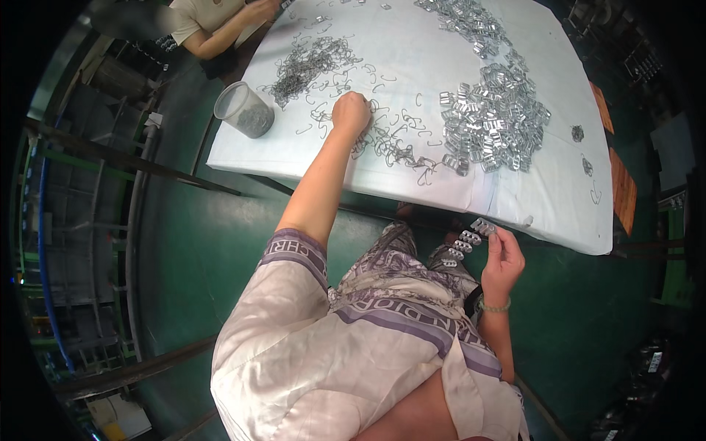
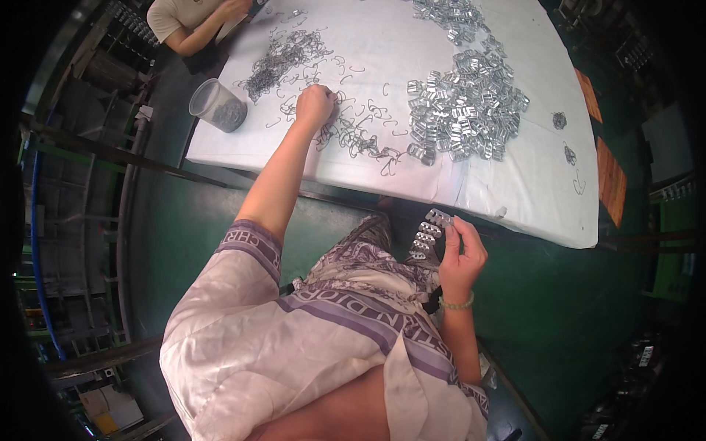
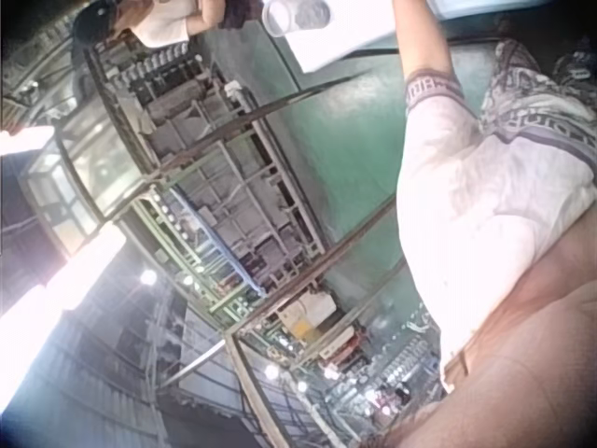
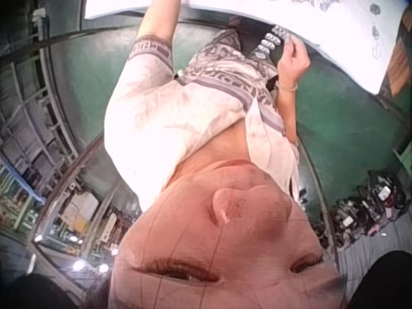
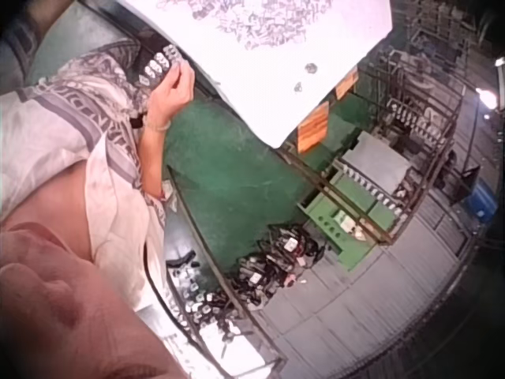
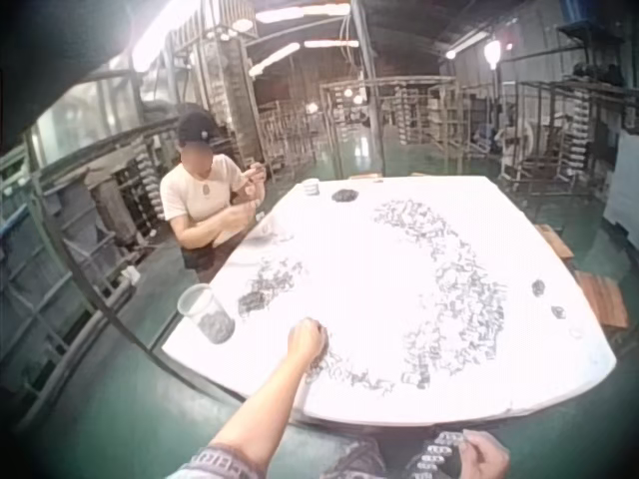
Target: The person repeatedly picks up small metal hooks and rectangular metal pieces from a white table, joins them by hand, and places the assembled units back on the table. The process continues throughout the clip with a coworker visible across the table performing a similar task.
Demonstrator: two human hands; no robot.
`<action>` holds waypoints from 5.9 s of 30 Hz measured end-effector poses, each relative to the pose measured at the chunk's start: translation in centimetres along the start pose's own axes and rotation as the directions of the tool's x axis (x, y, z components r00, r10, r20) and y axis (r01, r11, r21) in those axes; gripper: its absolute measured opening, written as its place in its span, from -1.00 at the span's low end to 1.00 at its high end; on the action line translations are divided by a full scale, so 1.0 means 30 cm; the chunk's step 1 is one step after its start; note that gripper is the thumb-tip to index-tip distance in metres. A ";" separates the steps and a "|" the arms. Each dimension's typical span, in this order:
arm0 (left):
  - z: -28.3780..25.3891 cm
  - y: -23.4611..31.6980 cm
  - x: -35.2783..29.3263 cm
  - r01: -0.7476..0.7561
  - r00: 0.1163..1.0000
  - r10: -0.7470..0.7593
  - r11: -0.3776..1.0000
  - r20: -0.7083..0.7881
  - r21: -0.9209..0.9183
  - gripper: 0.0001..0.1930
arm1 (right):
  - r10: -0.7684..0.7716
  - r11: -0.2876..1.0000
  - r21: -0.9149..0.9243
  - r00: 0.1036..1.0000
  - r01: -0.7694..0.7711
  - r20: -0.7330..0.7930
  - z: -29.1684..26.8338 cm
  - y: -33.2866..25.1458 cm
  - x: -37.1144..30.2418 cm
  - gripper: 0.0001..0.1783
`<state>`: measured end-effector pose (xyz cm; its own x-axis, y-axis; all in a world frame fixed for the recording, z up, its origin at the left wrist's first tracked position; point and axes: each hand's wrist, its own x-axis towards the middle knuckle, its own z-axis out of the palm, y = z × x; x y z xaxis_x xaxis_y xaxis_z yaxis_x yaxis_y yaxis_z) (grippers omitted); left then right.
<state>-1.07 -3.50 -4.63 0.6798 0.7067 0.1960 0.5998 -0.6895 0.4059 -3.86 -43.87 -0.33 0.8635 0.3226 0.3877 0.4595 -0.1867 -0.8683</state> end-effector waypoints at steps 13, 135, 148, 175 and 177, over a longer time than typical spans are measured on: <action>0.002 0.030 0.021 -0.255 0.964 0.248 0.964 0.100 0.071 -0.82 | 0.024 1.000 0.004 0.999 -0.024 0.024 -0.002 -0.036 0.009 -0.89; -0.132 -0.040 -0.277 -0.108 0.990 0.069 0.926 -0.119 -0.361 -0.89 | 0.224 0.688 0.667 0.958 -0.286 0.179 0.011 -0.016 0.057 -0.87; -0.093 -0.236 -0.014 -0.557 0.820 0.567 0.754 0.083 0.349 -0.93 | 0.252 0.706 0.642 0.954 -0.298 0.165 -0.022 0.004 0.032 -0.86; -0.209 0.301 -0.472 0.036 0.812 0.410 0.675 0.415 -0.737 -0.96 | 0.364 0.691 0.620 0.920 -0.371 0.144 0.021 -0.015 0.007 -0.89; -0.199 0.263 -0.443 -0.085 0.862 0.327 0.846 0.387 -0.526 -0.95 | 0.375 0.689 0.627 0.919 -0.364 0.122 0.014 -0.012 0.002 -0.89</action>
<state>-7.89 -17.39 1.30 0.9455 0.3225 -0.0439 0.2280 -0.5602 0.7964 -4.07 -43.38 -0.12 0.9407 0.3393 -0.0067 -0.1280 0.3364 -0.9330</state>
